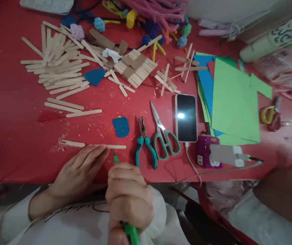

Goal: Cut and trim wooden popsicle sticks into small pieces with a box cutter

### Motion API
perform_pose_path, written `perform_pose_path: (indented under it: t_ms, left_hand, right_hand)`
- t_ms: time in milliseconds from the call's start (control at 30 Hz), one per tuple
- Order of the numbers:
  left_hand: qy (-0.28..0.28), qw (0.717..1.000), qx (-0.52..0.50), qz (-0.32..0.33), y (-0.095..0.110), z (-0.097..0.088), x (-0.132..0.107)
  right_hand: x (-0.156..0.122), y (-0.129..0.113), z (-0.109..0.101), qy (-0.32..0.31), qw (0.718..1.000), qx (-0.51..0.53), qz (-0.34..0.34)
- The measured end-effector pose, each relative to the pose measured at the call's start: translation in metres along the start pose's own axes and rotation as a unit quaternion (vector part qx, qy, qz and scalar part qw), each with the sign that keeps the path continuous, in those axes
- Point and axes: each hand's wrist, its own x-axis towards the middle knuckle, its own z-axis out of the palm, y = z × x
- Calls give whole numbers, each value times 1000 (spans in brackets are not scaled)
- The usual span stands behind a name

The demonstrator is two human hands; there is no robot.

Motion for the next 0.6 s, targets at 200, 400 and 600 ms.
perform_pose_path:
  t_ms: [200, 400, 600]
  left_hand:
    - [-22, 1000, -6, 2, 0, -5, 2]
    - [-22, 1000, -17, -7, -1, -3, 2]
    - [-26, 999, -20, -8, -1, -2, 2]
  right_hand:
    - [10, 4, -2, 163, 976, 136, -56]
    - [15, 9, 0, 176, 966, 177, -62]
    - [19, 9, 0, 163, 967, 189, -46]
